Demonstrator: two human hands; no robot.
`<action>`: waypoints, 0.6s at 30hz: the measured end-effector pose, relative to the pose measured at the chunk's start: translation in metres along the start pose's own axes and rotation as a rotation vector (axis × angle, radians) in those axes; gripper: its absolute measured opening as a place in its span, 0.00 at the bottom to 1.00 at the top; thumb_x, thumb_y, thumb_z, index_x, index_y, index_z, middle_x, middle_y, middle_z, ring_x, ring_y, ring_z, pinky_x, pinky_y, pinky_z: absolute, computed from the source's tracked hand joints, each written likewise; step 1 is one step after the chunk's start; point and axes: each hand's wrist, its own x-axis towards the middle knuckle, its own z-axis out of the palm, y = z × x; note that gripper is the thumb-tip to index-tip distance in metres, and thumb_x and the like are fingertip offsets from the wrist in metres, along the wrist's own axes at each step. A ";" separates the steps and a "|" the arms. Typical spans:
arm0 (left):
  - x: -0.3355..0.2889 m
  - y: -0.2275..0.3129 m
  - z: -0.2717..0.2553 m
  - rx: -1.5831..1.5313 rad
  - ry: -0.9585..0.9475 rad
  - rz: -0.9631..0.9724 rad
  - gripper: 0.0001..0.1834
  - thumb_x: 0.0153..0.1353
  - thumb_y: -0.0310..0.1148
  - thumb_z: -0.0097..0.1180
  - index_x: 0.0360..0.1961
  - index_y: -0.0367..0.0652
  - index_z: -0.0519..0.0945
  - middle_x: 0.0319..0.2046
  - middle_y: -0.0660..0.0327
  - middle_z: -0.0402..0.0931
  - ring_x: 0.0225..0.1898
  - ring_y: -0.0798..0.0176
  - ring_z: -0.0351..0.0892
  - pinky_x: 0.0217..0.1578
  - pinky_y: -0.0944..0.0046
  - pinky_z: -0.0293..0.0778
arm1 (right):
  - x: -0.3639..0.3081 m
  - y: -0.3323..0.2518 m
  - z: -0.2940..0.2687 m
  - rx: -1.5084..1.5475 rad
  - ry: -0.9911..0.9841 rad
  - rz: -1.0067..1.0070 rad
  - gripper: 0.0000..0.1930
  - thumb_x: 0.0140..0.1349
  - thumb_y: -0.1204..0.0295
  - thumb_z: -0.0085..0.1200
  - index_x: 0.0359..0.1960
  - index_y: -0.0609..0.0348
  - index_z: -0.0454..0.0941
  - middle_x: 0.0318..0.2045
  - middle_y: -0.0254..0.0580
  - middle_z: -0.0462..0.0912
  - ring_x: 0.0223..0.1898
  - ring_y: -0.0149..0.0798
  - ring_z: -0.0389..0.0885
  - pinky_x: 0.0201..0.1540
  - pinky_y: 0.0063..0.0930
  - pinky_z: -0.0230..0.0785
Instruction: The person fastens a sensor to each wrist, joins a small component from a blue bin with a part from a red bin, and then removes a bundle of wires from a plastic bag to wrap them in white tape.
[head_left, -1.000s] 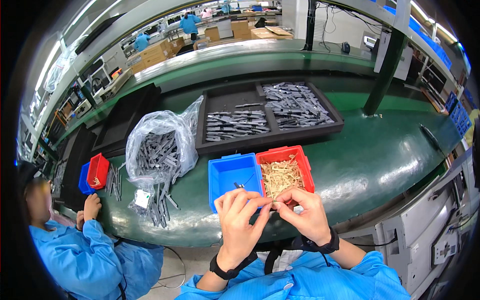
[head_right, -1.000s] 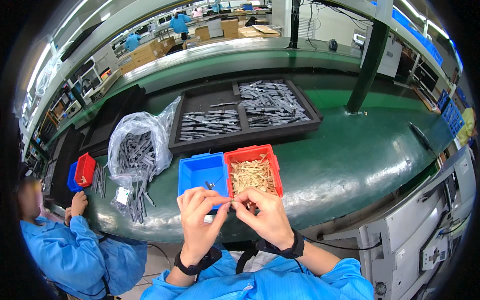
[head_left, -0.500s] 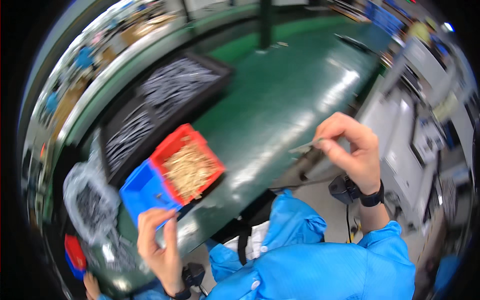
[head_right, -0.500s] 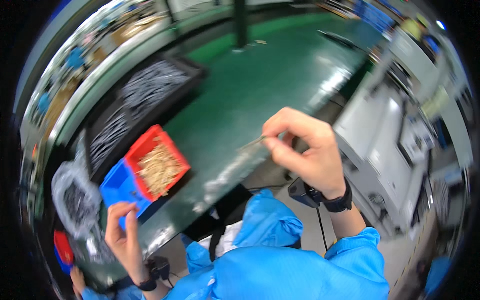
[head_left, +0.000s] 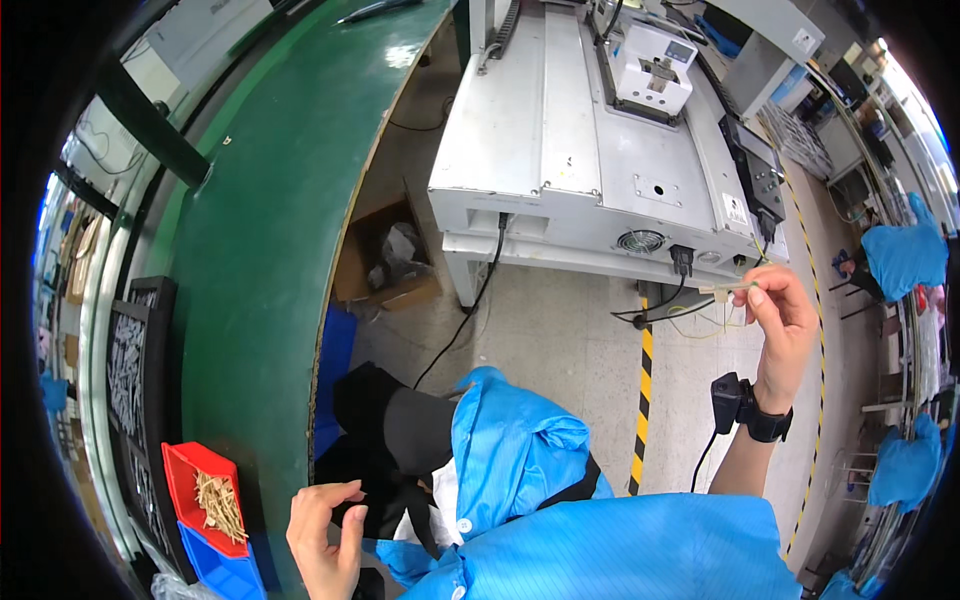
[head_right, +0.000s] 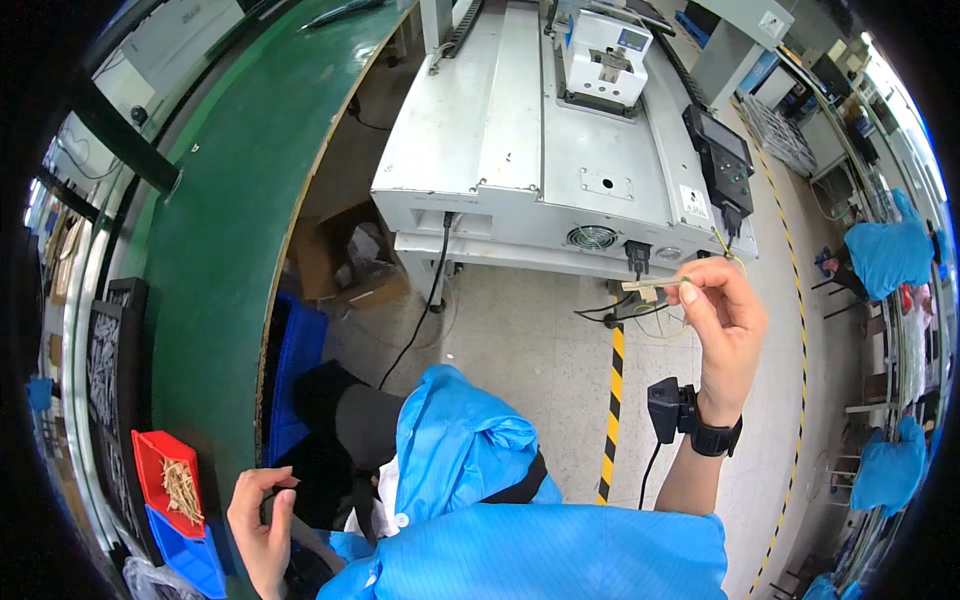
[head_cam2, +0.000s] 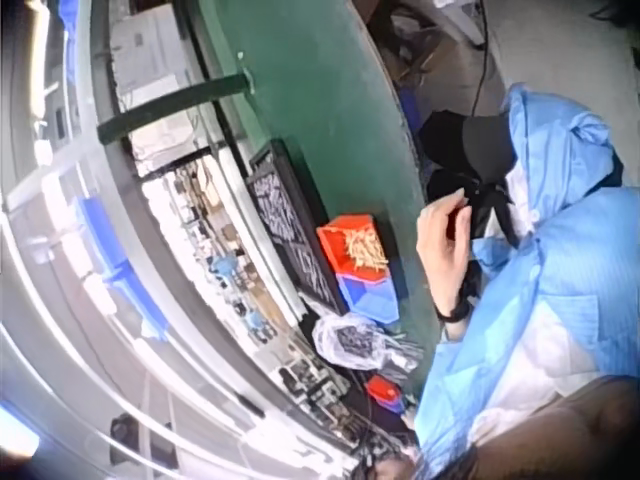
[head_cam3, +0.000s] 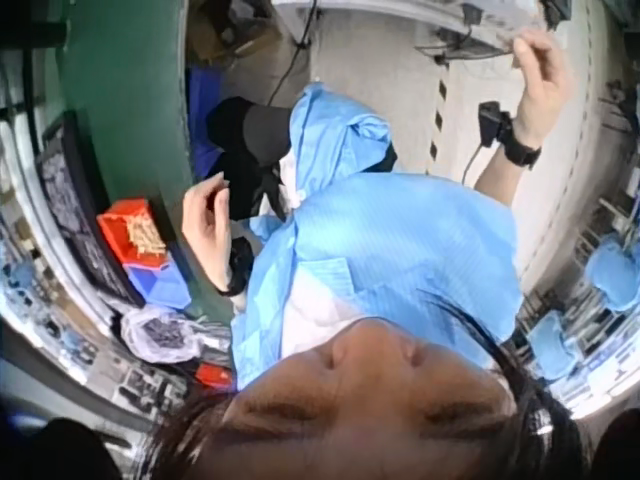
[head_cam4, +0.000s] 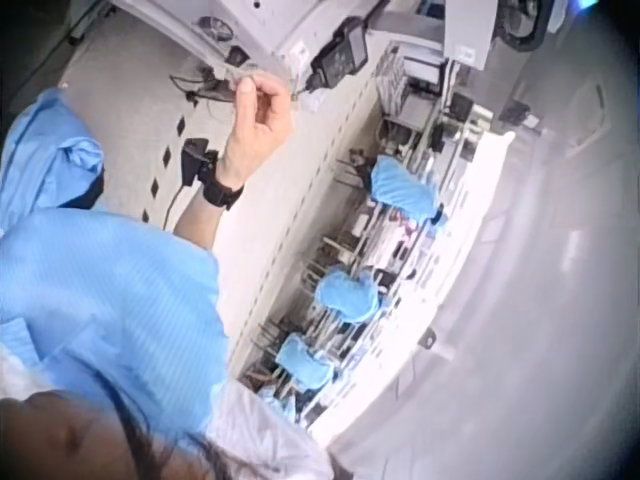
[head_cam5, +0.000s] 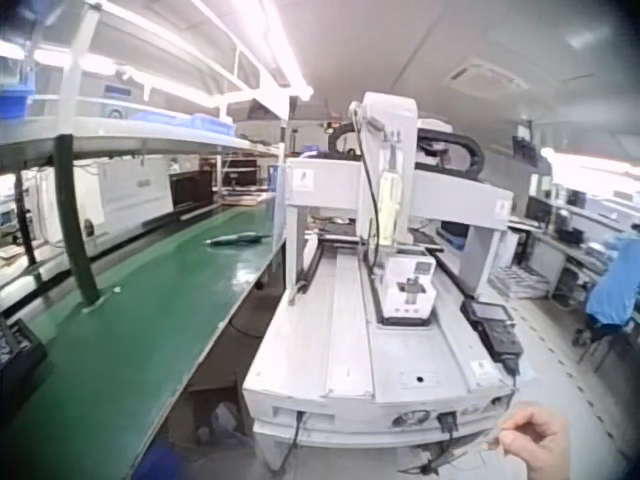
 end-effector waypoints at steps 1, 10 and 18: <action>0.002 0.002 0.002 0.005 0.001 -0.005 0.08 0.59 0.22 0.52 0.40 0.33 0.77 0.35 0.56 0.75 0.36 0.62 0.74 0.38 0.70 0.69 | 0.001 0.004 -0.002 0.006 -0.003 0.014 0.03 0.59 0.76 0.51 0.29 0.63 0.73 0.31 0.36 0.76 0.31 0.26 0.74 0.31 0.16 0.61; -0.054 -0.029 0.017 0.333 0.014 -0.296 0.17 0.49 0.29 0.60 0.42 0.38 0.76 0.35 0.53 0.76 0.37 0.50 0.73 0.41 0.59 0.67 | 0.038 0.034 0.114 0.416 -0.468 0.074 0.01 0.57 0.82 0.49 0.29 0.65 0.72 0.29 0.39 0.75 0.31 0.28 0.74 0.33 0.19 0.65; -0.245 -0.034 0.051 0.523 0.389 -0.986 0.15 0.52 0.35 0.59 0.39 0.39 0.75 0.34 0.54 0.76 0.40 0.51 0.73 0.40 0.56 0.66 | 0.018 -0.023 0.257 0.787 -1.034 -0.053 0.01 0.56 0.78 0.49 0.28 0.62 0.71 0.29 0.41 0.74 0.27 0.27 0.70 0.29 0.16 0.60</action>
